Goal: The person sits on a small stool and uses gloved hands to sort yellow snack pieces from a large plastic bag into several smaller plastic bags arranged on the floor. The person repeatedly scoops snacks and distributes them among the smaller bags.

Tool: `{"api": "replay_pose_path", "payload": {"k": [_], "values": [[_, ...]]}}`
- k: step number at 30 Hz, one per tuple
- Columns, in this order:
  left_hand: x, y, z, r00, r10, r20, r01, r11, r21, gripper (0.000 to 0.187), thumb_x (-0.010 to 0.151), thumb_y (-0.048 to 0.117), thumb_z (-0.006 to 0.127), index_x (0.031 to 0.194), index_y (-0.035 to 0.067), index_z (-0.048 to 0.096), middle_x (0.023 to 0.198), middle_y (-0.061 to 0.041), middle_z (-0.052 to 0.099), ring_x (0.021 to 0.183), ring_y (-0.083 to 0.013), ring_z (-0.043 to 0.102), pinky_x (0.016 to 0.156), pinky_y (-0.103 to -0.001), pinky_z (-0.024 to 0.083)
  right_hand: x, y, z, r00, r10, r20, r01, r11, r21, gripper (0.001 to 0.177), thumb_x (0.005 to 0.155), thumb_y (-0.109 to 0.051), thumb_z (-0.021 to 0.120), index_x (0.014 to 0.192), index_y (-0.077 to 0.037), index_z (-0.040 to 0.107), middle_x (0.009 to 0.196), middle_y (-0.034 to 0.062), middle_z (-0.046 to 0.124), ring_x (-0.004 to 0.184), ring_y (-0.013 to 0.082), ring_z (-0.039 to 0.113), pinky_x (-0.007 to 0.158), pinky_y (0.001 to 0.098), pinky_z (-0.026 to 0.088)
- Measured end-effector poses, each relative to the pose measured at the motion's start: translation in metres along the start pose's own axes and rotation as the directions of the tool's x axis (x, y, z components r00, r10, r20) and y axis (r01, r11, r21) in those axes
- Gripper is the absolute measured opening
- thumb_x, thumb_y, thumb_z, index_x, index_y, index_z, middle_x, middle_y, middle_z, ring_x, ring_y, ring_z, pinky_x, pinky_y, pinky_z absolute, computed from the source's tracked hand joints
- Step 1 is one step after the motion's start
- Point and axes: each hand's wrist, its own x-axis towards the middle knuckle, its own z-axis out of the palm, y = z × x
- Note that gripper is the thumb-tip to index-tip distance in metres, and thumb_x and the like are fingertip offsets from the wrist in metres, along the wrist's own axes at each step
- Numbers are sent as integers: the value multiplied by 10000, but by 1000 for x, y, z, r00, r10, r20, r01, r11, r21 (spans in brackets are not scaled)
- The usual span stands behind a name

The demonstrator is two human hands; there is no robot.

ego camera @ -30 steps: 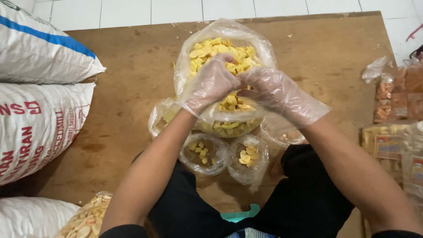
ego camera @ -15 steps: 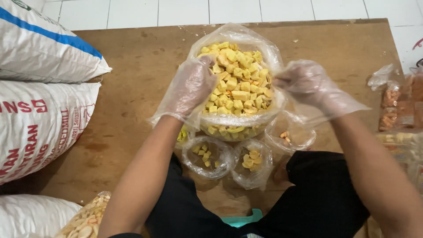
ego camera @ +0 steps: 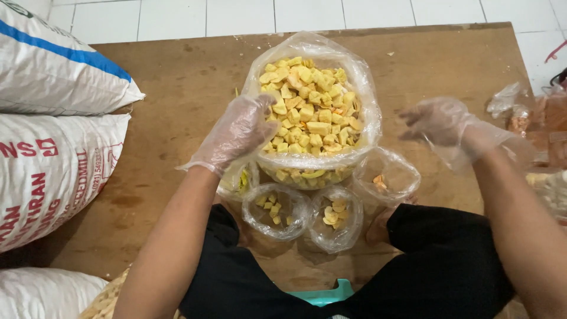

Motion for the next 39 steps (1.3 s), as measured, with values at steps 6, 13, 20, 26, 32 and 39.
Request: {"api": "replay_pose_path", "payload": {"k": [6, 13, 20, 26, 32, 39], "values": [[-4, 14, -10, 1000, -24, 19, 22, 992, 125, 559, 845, 190, 721, 1386, 119, 603, 1133, -213, 725, 1130, -438, 656, 975, -544, 534, 89, 28, 27, 705, -600, -379, 432, 787, -441, 458, 824, -452, 743, 1268, -344, 709, 1073, -46, 773, 1050, 196, 719, 895, 334, 569], [3, 22, 5, 994, -85, 63, 87, 996, -28, 515, 896, 23, 617, 1406, 90, 594, 650, -9, 511, 543, -133, 428, 477, -231, 408, 112, -41, 69, 903, -304, -305, 210, 929, -305, 283, 1007, -391, 525, 1191, -290, 715, 1168, 51, 683, 954, 200, 736, 773, 303, 625], [32, -13, 34, 988, 129, 89, -147, 962, 231, 429, 888, 170, 677, 1296, 43, 640, 1173, -236, 682, 1208, -410, 624, 1064, -503, 490, 135, -43, 86, 777, -532, -335, 287, 775, -563, 408, 987, -405, 408, 912, -170, 733, 849, 70, 722, 881, 250, 739, 762, 321, 577], [28, 31, 23, 988, -33, 152, -3, 972, 234, 366, 973, 218, 640, 1304, 65, 674, 1211, -205, 662, 1165, -409, 646, 1025, -559, 511, 125, -39, 91, 781, -546, -303, 299, 753, -586, 424, 982, -390, 407, 955, -133, 743, 917, 99, 745, 970, 274, 731, 867, 366, 549], [54, 1, 64, 987, -61, 149, -15, 886, 463, 296, 958, 307, 662, 1081, 52, 749, 996, -172, 688, 978, -365, 721, 870, -525, 604, 122, -34, 93, 780, -566, -267, 317, 725, -612, 451, 976, -372, 407, 1007, -88, 756, 998, 133, 772, 1076, 302, 721, 993, 420, 516], [39, 26, 35, 964, -145, 225, 46, 917, 397, 289, 1007, 196, 570, 1063, -33, 737, 1013, -228, 721, 1060, -444, 702, 923, -591, 570, 134, -39, 73, 829, -520, -208, 355, 775, -523, 430, 957, -283, 434, 1088, -56, 775, 1085, 169, 782, 1133, 376, 705, 1050, 463, 521]]}}
